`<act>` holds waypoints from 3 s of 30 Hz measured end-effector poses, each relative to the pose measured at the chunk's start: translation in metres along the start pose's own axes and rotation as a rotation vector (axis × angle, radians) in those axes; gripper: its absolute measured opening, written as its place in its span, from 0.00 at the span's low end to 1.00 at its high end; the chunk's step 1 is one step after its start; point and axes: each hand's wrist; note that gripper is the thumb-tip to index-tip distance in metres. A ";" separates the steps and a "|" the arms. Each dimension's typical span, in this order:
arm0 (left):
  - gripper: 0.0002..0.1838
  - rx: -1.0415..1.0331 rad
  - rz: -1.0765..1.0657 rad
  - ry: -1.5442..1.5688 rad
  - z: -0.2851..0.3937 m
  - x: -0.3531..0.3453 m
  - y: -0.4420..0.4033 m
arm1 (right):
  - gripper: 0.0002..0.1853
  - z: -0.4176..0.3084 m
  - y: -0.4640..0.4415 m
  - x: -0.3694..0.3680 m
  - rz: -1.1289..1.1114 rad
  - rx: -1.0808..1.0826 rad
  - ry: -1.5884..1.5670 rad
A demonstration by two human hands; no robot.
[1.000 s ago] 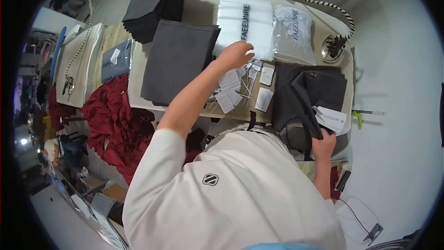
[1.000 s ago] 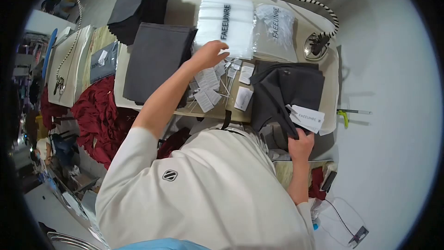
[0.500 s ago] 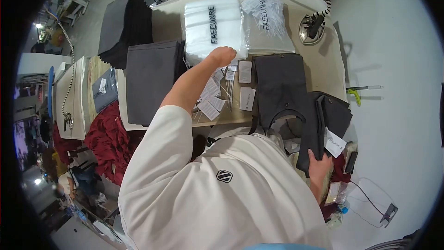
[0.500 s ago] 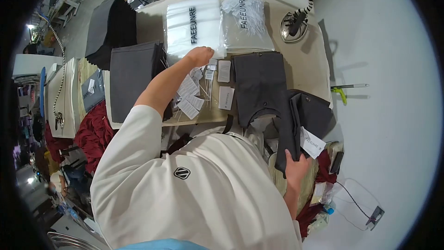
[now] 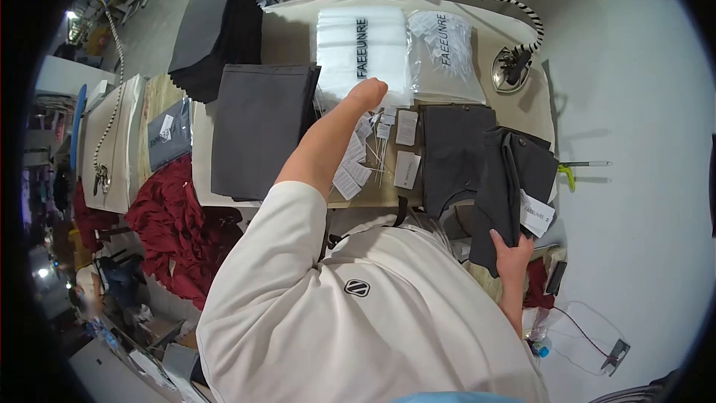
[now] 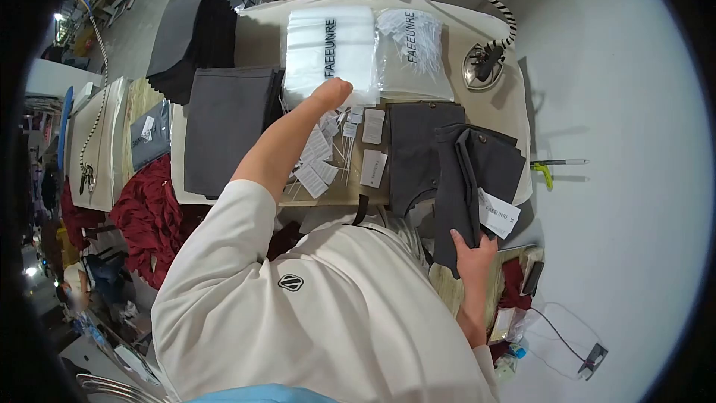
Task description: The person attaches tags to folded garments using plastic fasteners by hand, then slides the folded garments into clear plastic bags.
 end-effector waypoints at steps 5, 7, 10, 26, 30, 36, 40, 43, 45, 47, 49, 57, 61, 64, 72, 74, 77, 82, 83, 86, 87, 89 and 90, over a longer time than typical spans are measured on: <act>0.08 0.133 0.200 0.157 -0.006 0.005 -0.001 | 0.20 0.011 0.007 0.000 -0.025 -0.069 -0.016; 0.09 0.245 0.388 0.231 -0.002 0.037 0.002 | 0.20 0.011 0.007 0.002 -0.024 -0.088 -0.012; 0.09 0.240 0.641 0.284 0.011 0.104 0.016 | 0.19 0.002 0.001 0.001 -0.009 -0.111 -0.076; 0.18 -0.722 0.769 0.048 0.204 0.193 0.163 | 0.26 -0.113 -0.091 -0.093 -0.445 -0.310 -0.692; 0.17 -0.789 0.773 -0.119 0.190 0.204 0.171 | 0.29 -0.099 -0.097 -0.111 -0.492 -0.230 -0.711; 0.10 -0.976 0.729 -0.207 0.204 0.201 0.172 | 0.23 -0.099 -0.094 -0.104 -0.406 -0.259 -0.728; 0.08 -1.033 0.705 -0.198 0.214 0.198 0.169 | 0.20 -0.095 -0.090 -0.100 -0.393 -0.257 -0.710; 0.07 -1.039 0.713 -0.185 0.218 0.198 0.169 | 0.19 -0.092 -0.086 -0.096 -0.396 -0.272 -0.719; 0.07 -1.044 0.720 -0.169 0.220 0.198 0.171 | 0.20 -0.094 -0.081 -0.088 -0.389 -0.295 -0.737; 0.07 -1.033 0.735 -0.167 0.223 0.196 0.172 | 0.20 -0.097 -0.080 -0.082 -0.364 -0.285 -0.708; 0.07 -1.006 0.768 -0.171 0.224 0.198 0.172 | 0.20 -0.098 -0.080 -0.078 -0.320 -0.255 -0.651; 0.09 -0.965 0.645 -0.182 0.220 0.204 0.174 | 0.22 -0.089 -0.091 -0.068 -0.204 -0.224 -0.500; 0.10 -0.891 0.714 -0.174 0.218 0.207 0.176 | 0.23 -0.093 -0.096 -0.068 -0.204 -0.219 -0.539; 0.11 -0.849 0.732 -0.170 0.216 0.213 0.177 | 0.23 -0.099 -0.098 -0.069 -0.208 -0.199 -0.590; 0.07 -0.760 0.833 -0.215 0.198 0.239 0.189 | 0.23 -0.141 -0.107 -0.070 -0.266 -0.123 -0.680; 0.07 -0.750 0.853 -0.219 0.191 0.248 0.194 | 0.23 -0.158 -0.109 -0.072 -0.281 -0.122 -0.695; 0.07 -0.618 0.800 -0.303 0.182 0.266 0.204 | 0.22 -0.182 -0.117 -0.079 -0.280 -0.050 -0.692; 0.07 -0.404 0.806 -0.440 0.151 0.323 0.242 | 0.19 -0.249 -0.125 -0.076 -0.248 0.040 -0.853; 0.07 -0.324 0.772 -0.475 0.140 0.332 0.254 | 0.19 -0.258 -0.127 -0.074 -0.265 0.068 -0.914; 0.08 -0.254 0.876 -0.468 0.108 0.346 0.295 | 0.19 -0.280 -0.131 -0.074 -0.304 0.122 -1.047; 0.08 -0.180 0.883 -0.503 0.100 0.344 0.312 | 0.19 -0.283 -0.131 -0.074 -0.315 0.152 -1.045; 0.08 -0.105 0.886 -0.535 0.081 0.332 0.346 | 0.19 -0.288 -0.131 -0.077 -0.335 0.208 -1.036; 0.08 0.000 0.857 -0.535 0.071 0.323 0.362 | 0.19 -0.290 -0.129 -0.082 -0.338 0.204 -1.035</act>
Point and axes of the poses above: each hand's wrist, its own y-axis away from the middle knuckle, its own x-axis out of the back of the hand, z = x × y, and after that the axes turned 6 degrees about z, right-handed
